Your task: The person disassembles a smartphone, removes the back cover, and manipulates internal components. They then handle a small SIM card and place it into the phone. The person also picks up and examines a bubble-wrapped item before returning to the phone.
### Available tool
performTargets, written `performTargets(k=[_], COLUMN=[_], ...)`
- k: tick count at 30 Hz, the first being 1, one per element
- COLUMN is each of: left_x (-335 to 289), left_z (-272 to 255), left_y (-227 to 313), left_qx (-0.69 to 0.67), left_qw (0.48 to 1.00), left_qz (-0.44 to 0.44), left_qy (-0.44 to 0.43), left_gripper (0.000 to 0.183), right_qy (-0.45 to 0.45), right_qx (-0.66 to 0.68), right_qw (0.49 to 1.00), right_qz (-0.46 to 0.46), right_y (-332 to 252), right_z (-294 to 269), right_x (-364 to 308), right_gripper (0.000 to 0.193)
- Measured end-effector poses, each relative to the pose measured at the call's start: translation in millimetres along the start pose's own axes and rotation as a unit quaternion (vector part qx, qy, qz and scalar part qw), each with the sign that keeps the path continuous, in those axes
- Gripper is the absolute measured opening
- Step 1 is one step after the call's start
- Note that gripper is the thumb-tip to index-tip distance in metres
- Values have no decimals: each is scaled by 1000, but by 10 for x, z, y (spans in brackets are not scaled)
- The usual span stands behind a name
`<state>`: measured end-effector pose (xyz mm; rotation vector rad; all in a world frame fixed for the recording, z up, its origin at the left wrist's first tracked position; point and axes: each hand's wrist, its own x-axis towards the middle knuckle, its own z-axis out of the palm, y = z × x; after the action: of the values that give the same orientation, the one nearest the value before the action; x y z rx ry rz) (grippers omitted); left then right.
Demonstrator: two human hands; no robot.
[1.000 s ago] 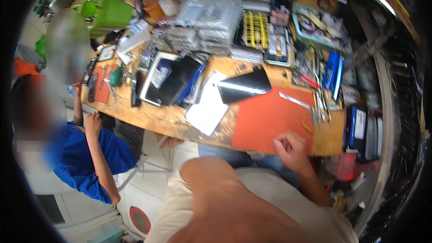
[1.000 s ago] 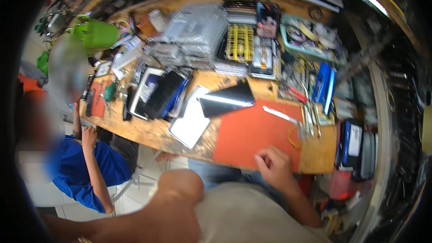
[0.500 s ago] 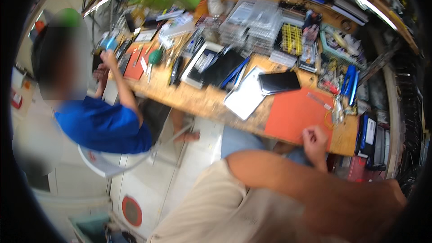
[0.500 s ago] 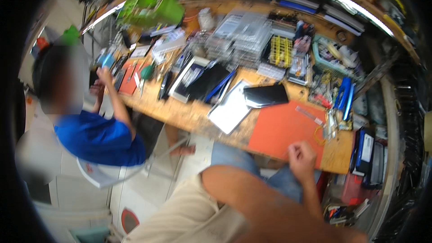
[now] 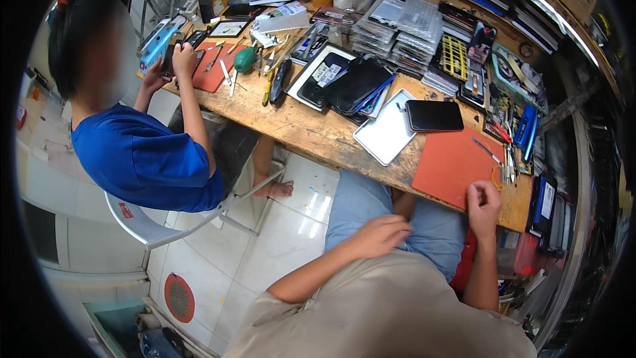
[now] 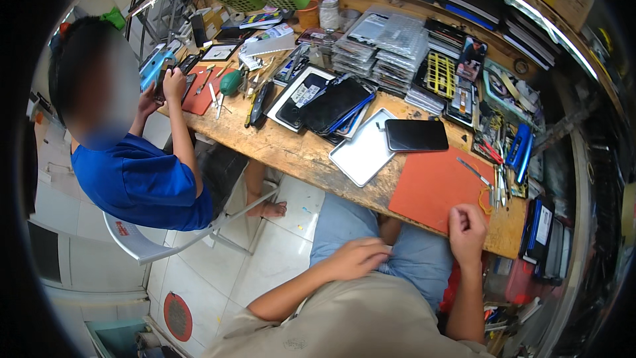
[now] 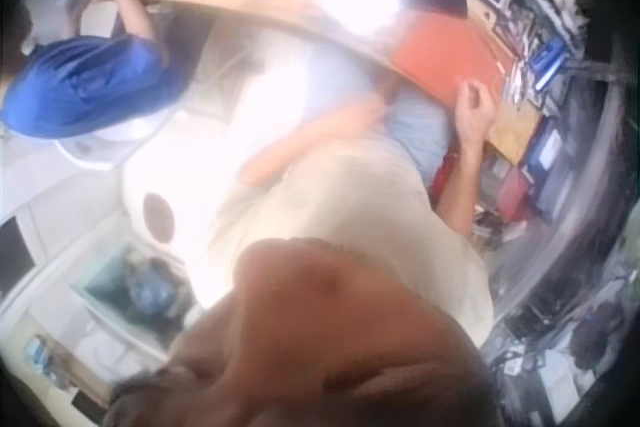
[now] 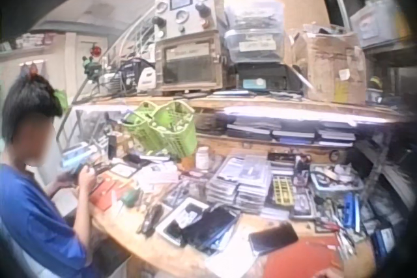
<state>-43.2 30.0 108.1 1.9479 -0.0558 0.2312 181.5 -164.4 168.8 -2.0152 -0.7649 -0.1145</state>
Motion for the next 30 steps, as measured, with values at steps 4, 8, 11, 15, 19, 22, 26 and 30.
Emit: performTargets(k=[4,8,11,15,19,22,26,30], left_x=[-782,-802,-593,-481,-398,-304,-270,-198], left_z=[-13,139,175,112,123,151,162,148], left_y=[-646,-918,-1080,-1188,-1160,-1112,-1056,-881], left_qx=[125,128,110,170,194,185,197,200], left_qw=[988,986,984,974,969,972,969,967], left_qz=[-1,-1,-18,-38,-52,-60,-77,-89], left_qy=[88,105,137,143,145,132,127,130], left_gripper=[24,28,27,22,20,19,18,17], right_qy=[96,5,-16,-57,-149,52,168,15], right_qx=[-125,-289,-266,-209,-95,203,192,86], right_qw=[987,957,963,974,969,952,964,993], right_qz=[-13,-31,39,61,174,224,75,82], right_y=[62,284,442,473,394,393,370,154], right_z=[-288,-482,-549,-825,-1112,-950,-713,-462], right_x=[215,341,353,351,551,782,908,663], right_gripper=[10,13,13,16,17,28,51,33])
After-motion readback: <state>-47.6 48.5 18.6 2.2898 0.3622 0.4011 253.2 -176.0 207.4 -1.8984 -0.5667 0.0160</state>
